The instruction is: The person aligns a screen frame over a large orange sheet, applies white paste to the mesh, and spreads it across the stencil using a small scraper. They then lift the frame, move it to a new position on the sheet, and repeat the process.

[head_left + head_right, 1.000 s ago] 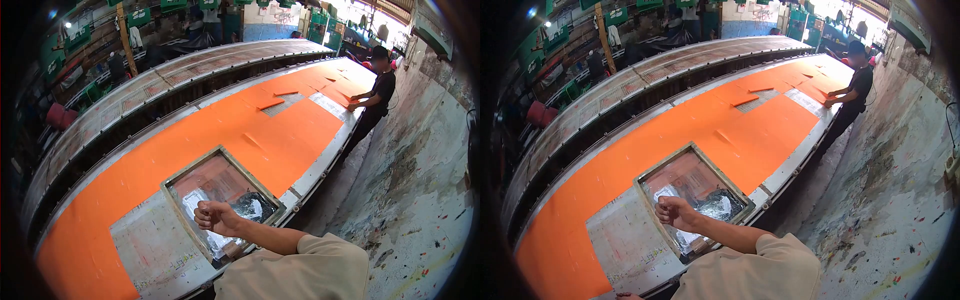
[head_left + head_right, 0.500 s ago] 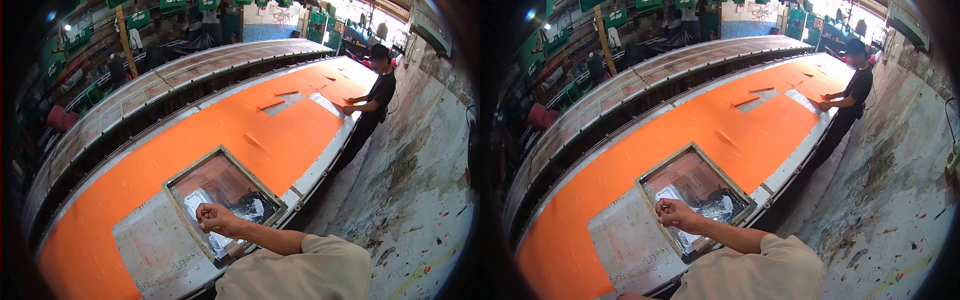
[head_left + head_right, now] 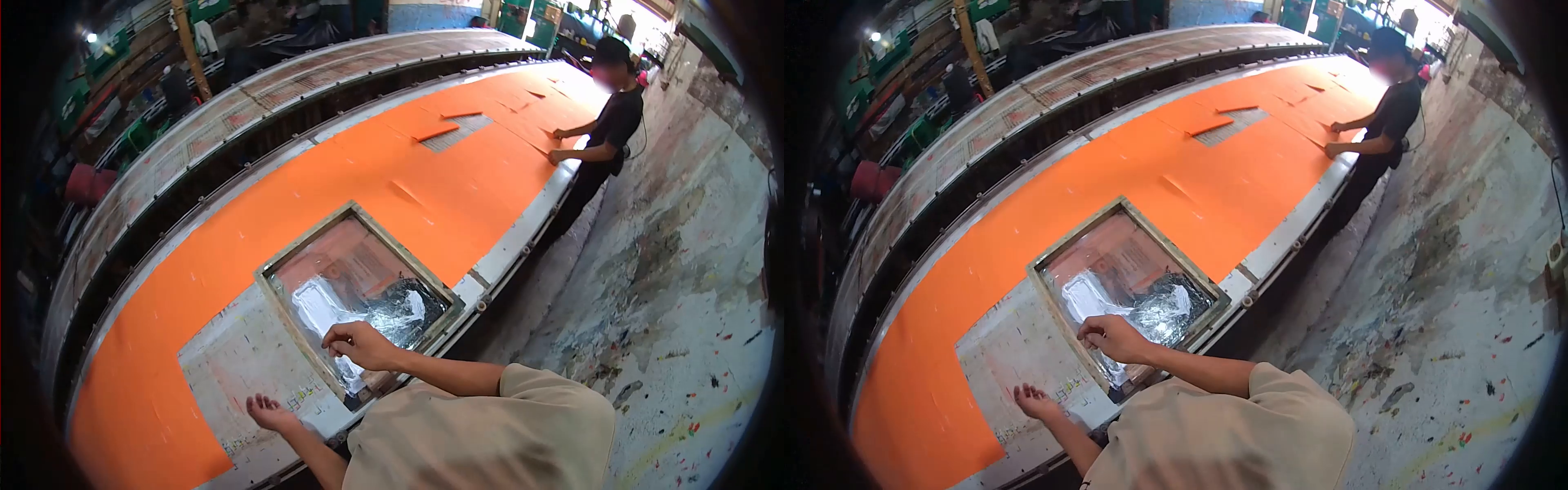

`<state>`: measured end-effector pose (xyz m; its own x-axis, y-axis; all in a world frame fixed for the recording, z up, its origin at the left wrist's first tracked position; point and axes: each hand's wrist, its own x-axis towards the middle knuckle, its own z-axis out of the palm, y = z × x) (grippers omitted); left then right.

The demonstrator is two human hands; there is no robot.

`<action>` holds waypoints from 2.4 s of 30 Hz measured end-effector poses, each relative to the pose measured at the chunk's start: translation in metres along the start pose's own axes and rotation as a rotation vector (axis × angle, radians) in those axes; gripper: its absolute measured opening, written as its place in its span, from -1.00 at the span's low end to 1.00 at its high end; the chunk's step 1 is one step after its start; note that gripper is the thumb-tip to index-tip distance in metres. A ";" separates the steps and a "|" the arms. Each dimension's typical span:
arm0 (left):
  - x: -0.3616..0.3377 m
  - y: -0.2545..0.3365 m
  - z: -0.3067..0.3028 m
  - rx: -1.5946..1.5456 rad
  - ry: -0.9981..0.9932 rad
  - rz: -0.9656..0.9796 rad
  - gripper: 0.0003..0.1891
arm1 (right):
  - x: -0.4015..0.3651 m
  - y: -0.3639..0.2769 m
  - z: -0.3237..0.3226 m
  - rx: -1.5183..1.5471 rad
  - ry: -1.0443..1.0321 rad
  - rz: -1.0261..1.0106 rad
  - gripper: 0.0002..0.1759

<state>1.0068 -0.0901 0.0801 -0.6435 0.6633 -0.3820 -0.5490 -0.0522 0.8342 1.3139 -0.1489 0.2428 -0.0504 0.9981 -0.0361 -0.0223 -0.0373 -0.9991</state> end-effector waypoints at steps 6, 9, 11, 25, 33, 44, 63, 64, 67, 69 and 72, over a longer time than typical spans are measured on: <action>-0.013 -0.047 0.030 0.216 -0.098 -0.217 -0.79 | -0.027 0.033 -0.014 -0.089 0.098 0.110 -0.82; -0.010 -0.074 0.026 0.406 -0.230 -0.208 -0.85 | -0.038 0.044 -0.025 -0.217 0.154 0.169 -0.85; 0.003 -0.095 0.017 0.501 -0.370 -0.197 -0.84 | -0.044 0.047 -0.035 -0.388 0.187 0.210 -0.83; -0.058 -0.134 0.029 1.223 -0.313 0.518 -0.57 | -0.075 0.110 -0.051 -0.909 -0.188 0.192 -0.63; -0.066 -0.123 0.034 1.199 -0.318 0.528 -0.65 | -0.052 0.130 -0.019 -1.102 -0.373 -0.140 -0.54; -0.082 -0.106 0.057 1.444 -0.399 0.534 -0.44 | -0.015 0.159 -0.029 -1.001 -0.144 -0.278 -0.78; -0.108 -0.123 0.135 1.064 -0.392 0.452 -0.58 | -0.022 0.135 -0.293 0.055 0.683 0.373 -0.71; -0.118 -0.147 0.147 1.115 -0.358 0.537 -0.55 | -0.023 0.129 -0.312 0.019 0.723 0.390 -0.72; -0.177 -0.202 0.203 1.021 -0.421 0.309 -0.49 | -0.030 0.121 -0.435 -0.092 0.684 0.387 -0.80; -0.219 -0.243 0.232 1.050 -0.450 0.317 -0.48 | -0.026 0.083 -0.487 -0.065 0.767 0.334 -0.87; -0.285 -0.271 0.274 1.088 -0.386 0.160 -0.48 | -0.031 0.080 -0.587 -0.198 0.710 0.373 -0.87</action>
<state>1.4855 -0.0604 0.0718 -0.3559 0.9000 -0.2517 0.3916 0.3882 0.8343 1.8997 -0.1541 0.1498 0.6248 0.7180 -0.3066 0.0509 -0.4293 -0.9017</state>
